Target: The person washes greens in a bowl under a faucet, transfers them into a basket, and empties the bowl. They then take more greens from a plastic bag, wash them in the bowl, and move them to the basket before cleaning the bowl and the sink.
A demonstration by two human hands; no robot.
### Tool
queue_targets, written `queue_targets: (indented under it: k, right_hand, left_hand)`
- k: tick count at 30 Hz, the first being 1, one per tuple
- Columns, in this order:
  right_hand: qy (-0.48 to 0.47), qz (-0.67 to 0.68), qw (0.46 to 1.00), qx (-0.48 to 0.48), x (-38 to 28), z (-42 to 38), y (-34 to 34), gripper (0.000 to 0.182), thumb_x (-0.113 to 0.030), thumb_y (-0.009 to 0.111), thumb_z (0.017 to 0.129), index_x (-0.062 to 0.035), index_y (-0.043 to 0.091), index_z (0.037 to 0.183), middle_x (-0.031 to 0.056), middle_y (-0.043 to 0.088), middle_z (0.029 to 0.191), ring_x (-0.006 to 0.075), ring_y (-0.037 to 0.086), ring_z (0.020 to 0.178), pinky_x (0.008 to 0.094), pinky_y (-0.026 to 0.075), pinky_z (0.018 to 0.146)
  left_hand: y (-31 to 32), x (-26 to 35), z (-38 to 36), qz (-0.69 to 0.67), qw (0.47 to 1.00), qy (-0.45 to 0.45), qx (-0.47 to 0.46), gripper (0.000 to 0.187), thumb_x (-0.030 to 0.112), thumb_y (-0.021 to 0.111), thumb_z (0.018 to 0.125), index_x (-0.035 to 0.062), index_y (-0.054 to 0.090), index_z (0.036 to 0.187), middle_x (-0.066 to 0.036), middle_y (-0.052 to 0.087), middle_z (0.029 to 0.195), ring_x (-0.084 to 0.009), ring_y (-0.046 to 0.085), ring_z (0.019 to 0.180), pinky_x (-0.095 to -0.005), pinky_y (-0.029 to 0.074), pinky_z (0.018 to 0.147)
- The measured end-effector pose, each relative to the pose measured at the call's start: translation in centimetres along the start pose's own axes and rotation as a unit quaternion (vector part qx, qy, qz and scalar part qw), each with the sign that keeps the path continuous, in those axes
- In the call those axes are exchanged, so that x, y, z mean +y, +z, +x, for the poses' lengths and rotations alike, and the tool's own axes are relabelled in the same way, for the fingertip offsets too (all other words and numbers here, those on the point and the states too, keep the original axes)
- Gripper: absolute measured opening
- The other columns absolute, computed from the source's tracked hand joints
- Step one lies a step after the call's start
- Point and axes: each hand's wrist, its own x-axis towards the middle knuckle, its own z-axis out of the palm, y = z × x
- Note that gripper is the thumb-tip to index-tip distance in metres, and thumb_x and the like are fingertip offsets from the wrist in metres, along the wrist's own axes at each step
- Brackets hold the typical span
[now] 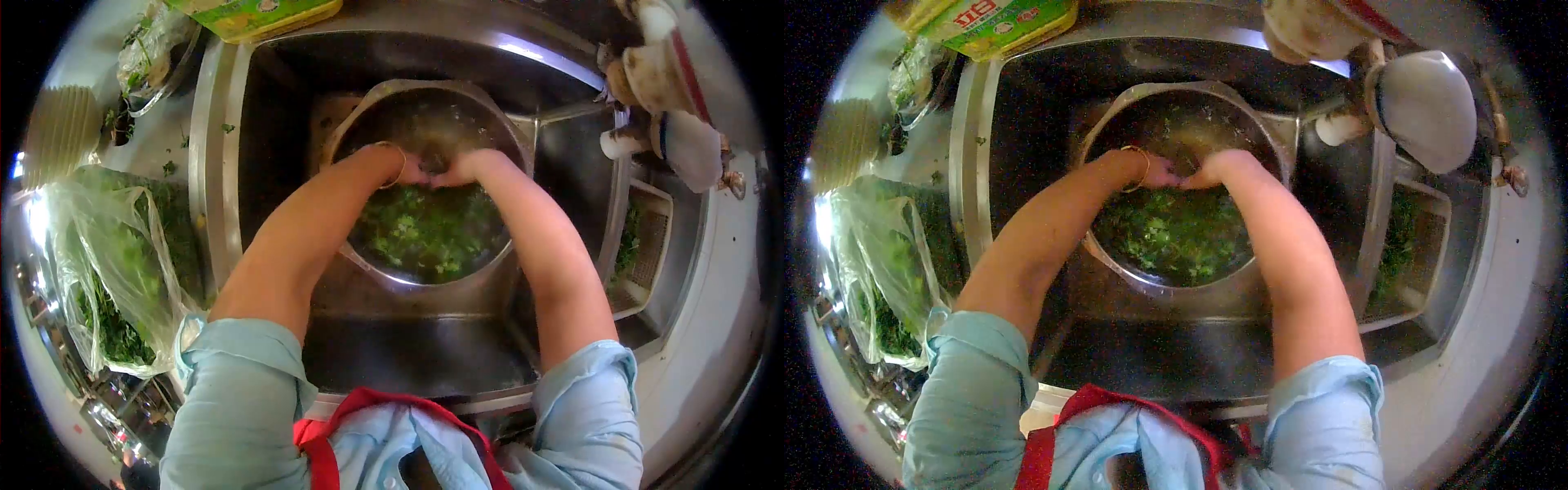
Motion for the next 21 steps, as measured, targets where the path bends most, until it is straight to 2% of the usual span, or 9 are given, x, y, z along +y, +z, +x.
queue_targets:
  k: [2, 3, 6, 12, 13, 15, 18, 20, 21]
  right_hand:
    - [0.023, 0.138, 0.984, -0.111, 0.2, -1.1, 1.0, 0.079, -0.062, 0.057, 0.075, -0.0141, 0.042, 0.136, 0.0132, 0.050, 0.133, 0.0297, 0.047, 0.121, 0.0377, 0.038, 0.100]
    - [0.019, 0.147, 0.980, -0.133, 0.1, -1.4, 1.7, 0.078, -0.062, 0.057, 0.076, -0.0143, 0.042, 0.136, 0.0131, 0.049, 0.133, 0.0295, 0.047, 0.121, 0.0376, 0.037, 0.101]
    - [-0.016, 0.059, 0.989, -0.131, -0.4, -1.6, 4.5, 0.076, -0.061, 0.056, 0.076, -0.0143, 0.044, 0.135, 0.0134, 0.048, 0.134, 0.0290, 0.047, 0.121, 0.0374, 0.037, 0.101]
    - [0.018, 0.257, 0.955, -0.149, -3.4, -5.6, 6.6, 0.074, -0.060, 0.054, 0.077, -0.0124, 0.047, 0.133, 0.0141, 0.050, 0.132, 0.0286, 0.047, 0.122, 0.0377, 0.037, 0.101]
    - [0.006, 0.305, 0.945, -0.117, -3.9, -6.5, 6.7, 0.076, -0.056, 0.056, 0.077, -0.0077, 0.042, 0.135, 0.0194, 0.053, 0.127, 0.0329, 0.050, 0.119, 0.0383, 0.039, 0.100]
    - [0.038, 0.433, 0.899, -0.049, -4.5, -5.4, 9.9, 0.071, -0.048, 0.055, 0.081, -0.0079, 0.036, 0.137, 0.0193, 0.053, 0.125, 0.0310, 0.051, 0.114, 0.0403, 0.042, 0.094]
    - [0.043, 0.623, 0.781, 0.018, -6.2, -3.9, 13.3, 0.062, -0.037, 0.049, 0.088, -0.0023, 0.034, 0.136, 0.0213, 0.052, 0.124, 0.0306, 0.051, 0.112, 0.0394, 0.042, 0.091]
    - [0.076, 0.673, 0.731, 0.085, -7.7, -2.0, 15.9, 0.059, -0.035, 0.048, 0.089, 0.0011, 0.036, 0.134, 0.0231, 0.051, 0.125, 0.0308, 0.050, 0.113, 0.0393, 0.041, 0.092]
    - [0.092, 0.625, 0.760, 0.153, -8.9, -3.9, 14.4, 0.066, -0.045, 0.048, 0.087, 0.0043, 0.042, 0.130, 0.0274, 0.048, 0.129, 0.0388, 0.046, 0.120, 0.0404, 0.036, 0.100]
  left_hand:
    - [2.4, -0.3, 1.5, 0.022, 0.998, -0.024, -0.044, 0.075, 0.062, 0.041, 0.082, 0.0073, 0.046, 0.133, -0.018, 0.042, 0.139, -0.0347, 0.040, 0.128, -0.0462, 0.030, 0.105]
    - [2.0, 1.5, -2.3, 0.025, 1.000, 0.014, -0.001, 0.075, 0.061, 0.042, 0.082, 0.0049, 0.047, 0.132, -0.019, 0.044, 0.136, -0.0348, 0.041, 0.126, -0.0441, 0.032, 0.105]
    - [4.9, 1.4, -0.8, 0.010, 0.999, 0.007, -0.043, 0.070, 0.058, 0.044, 0.083, 0.0066, 0.050, 0.130, -0.018, 0.045, 0.136, -0.0342, 0.043, 0.125, -0.0413, 0.034, 0.104]
    - [10.5, 0.2, -0.1, -0.335, 0.935, 0.092, 0.073, 0.046, 0.039, 0.055, 0.083, 0.0029, 0.061, 0.110, -0.018, 0.060, 0.112, -0.0298, 0.058, 0.103, -0.0409, 0.044, 0.090]
    - [11.1, 0.7, -0.5, -0.466, 0.880, 0.039, 0.084, 0.041, 0.036, 0.055, 0.083, 0.0035, 0.061, 0.107, -0.017, 0.061, 0.107, -0.0295, 0.059, 0.097, -0.0414, 0.046, 0.086]
    - [12.9, 2.2, -2.1, -0.694, 0.710, -0.070, 0.101, 0.030, 0.030, 0.054, 0.085, 0.0048, 0.062, 0.100, -0.015, 0.064, 0.096, -0.0287, 0.062, 0.084, -0.0424, 0.049, 0.078]
    - [18.3, 1.7, 3.1, -0.834, 0.479, -0.139, 0.235, 0.023, 0.024, 0.050, 0.087, 0.0075, 0.062, 0.097, -0.014, 0.064, 0.090, -0.0301, 0.063, 0.072, -0.0433, 0.051, 0.070]
    - [19.1, 2.7, 4.0, -0.889, 0.365, -0.119, 0.248, 0.026, 0.025, 0.047, 0.089, 0.0067, 0.060, 0.101, -0.014, 0.062, 0.095, -0.0292, 0.060, 0.084, -0.0428, 0.049, 0.076]
    - [18.2, 4.4, 2.9, -0.910, 0.296, -0.104, 0.273, 0.028, 0.027, 0.046, 0.089, 0.0070, 0.059, 0.105, -0.014, 0.061, 0.100, -0.0289, 0.058, 0.089, -0.0420, 0.048, 0.079]
